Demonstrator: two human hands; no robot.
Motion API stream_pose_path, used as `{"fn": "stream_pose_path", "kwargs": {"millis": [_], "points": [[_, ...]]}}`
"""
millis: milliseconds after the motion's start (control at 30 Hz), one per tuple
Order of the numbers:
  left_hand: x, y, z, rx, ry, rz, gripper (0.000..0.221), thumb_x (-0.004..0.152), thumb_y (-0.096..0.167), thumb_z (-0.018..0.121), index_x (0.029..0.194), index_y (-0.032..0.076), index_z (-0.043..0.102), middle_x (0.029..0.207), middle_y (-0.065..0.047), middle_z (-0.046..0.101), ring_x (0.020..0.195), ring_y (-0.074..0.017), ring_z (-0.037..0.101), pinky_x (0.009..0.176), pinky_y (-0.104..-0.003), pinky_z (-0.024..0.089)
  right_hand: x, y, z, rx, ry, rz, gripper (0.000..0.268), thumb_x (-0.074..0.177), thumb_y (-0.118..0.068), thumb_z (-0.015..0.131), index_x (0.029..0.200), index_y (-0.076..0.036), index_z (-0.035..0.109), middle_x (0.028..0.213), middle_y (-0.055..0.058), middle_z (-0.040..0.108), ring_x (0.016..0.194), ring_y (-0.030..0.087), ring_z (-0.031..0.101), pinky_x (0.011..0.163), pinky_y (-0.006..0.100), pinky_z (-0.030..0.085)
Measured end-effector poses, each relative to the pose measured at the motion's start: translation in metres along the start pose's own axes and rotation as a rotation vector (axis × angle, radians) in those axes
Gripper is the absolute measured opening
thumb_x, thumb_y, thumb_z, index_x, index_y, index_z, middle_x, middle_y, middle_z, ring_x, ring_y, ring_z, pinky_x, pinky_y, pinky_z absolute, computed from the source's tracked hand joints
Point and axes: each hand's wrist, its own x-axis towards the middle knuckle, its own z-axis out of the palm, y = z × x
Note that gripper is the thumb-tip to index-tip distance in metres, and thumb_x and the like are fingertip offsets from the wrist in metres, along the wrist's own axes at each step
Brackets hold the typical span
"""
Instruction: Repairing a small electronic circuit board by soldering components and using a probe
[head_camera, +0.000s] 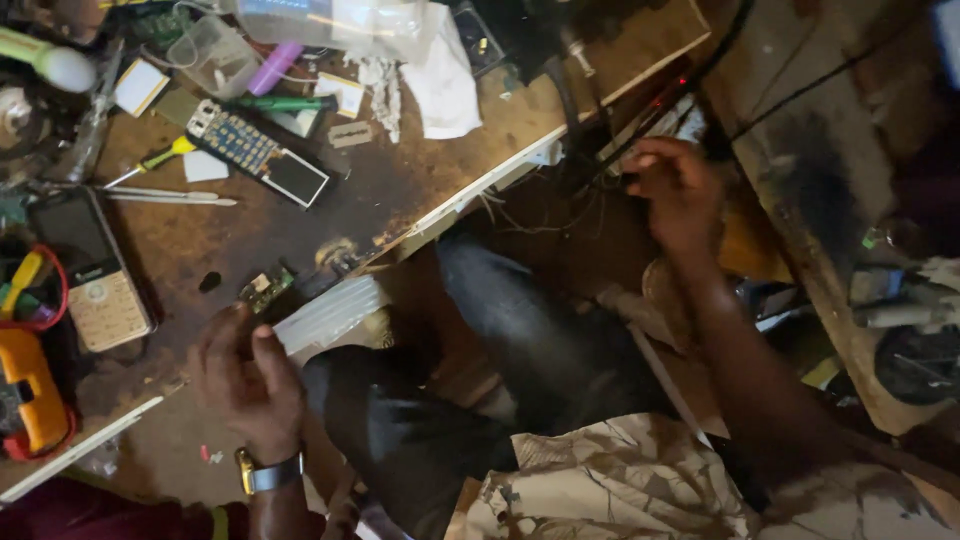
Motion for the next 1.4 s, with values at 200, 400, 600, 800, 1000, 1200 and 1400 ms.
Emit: {"fn": "stream_pose_path", "kwargs": {"millis": [200,400,600,800,1000,1200,1400], "points": [[0.0,0.003,0.001,0.002,0.025,-0.01,0.02,0.095,0.005,0.05,0.106,-0.011,0.055,0.102,-0.024,0.054,0.093,-0.0339,0.052,0.074,-0.039,0.044,0.007,-0.017,0.009,-0.069,-0.132,-0.078,0.026,0.088,-0.02,0.049,0.106,-0.002,0.056,0.09,0.01,0.062,0.065,0.011,0.058,0.065,0.018,0.046],[0.001,0.007,0.001,0.004,0.009,-0.004,0.018,0.093,0.001,0.051,0.105,-0.011,0.055,0.103,-0.026,0.055,0.093,-0.0358,0.055,0.07,-0.039,0.046,0.047,-0.042,0.017,-0.277,-0.055,-0.534,0.026,0.094,-0.013,0.045,0.114,0.0,0.055,0.083,0.009,0.062,0.064,0.012,0.047,0.059,0.026,0.04],[0.005,0.011,-0.003,0.033,0.015,-0.003,0.019,0.093,0.003,0.05,0.102,-0.012,0.056,0.101,-0.026,0.057,0.092,-0.0362,0.056,0.068,-0.038,0.045,0.081,-0.026,0.041,-0.134,0.173,-0.513,0.025,0.08,0.001,0.048,0.101,0.0,0.06,0.106,0.013,0.06,0.102,0.022,0.055,0.09,0.031,0.042],[0.0,-0.001,-0.001,-0.019,0.02,-0.019,0.02,0.094,0.005,0.048,0.104,-0.011,0.054,0.101,-0.026,0.053,0.095,-0.0373,0.053,0.076,-0.044,0.047,0.071,-0.028,0.045,-0.129,0.174,-0.63,0.023,0.086,-0.003,0.044,0.104,0.002,0.058,0.105,0.014,0.058,0.101,0.024,0.055,0.087,0.034,0.043],[0.004,0.002,-0.002,0.01,0.035,-0.008,0.019,0.092,0.003,0.05,0.104,-0.011,0.055,0.101,-0.025,0.055,0.093,-0.0359,0.054,0.075,-0.041,0.046,0.073,-0.03,0.048,-0.089,0.138,-0.673,0.019,0.088,-0.002,0.048,0.105,0.003,0.057,0.115,0.017,0.052,0.11,0.027,0.049,0.094,0.036,0.041],[0.001,0.0,-0.003,0.031,0.01,-0.055,0.019,0.093,0.004,0.05,0.106,-0.009,0.055,0.104,-0.024,0.056,0.094,-0.0347,0.054,0.072,-0.038,0.044,0.073,-0.025,0.051,0.061,0.153,-0.611,0.018,0.091,-0.005,0.044,0.103,0.003,0.054,0.092,0.013,0.058,0.084,0.02,0.056,0.077,0.03,0.046],[0.004,0.003,-0.003,0.01,0.027,-0.053,0.019,0.093,0.006,0.051,0.104,-0.01,0.056,0.102,-0.025,0.056,0.092,-0.0357,0.055,0.071,-0.04,0.046,0.078,-0.012,0.047,0.099,0.09,-0.585,0.022,0.093,-0.011,0.049,0.112,0.0,0.052,0.123,0.015,0.047,0.092,0.022,0.057,0.084,0.032,0.048]]}}
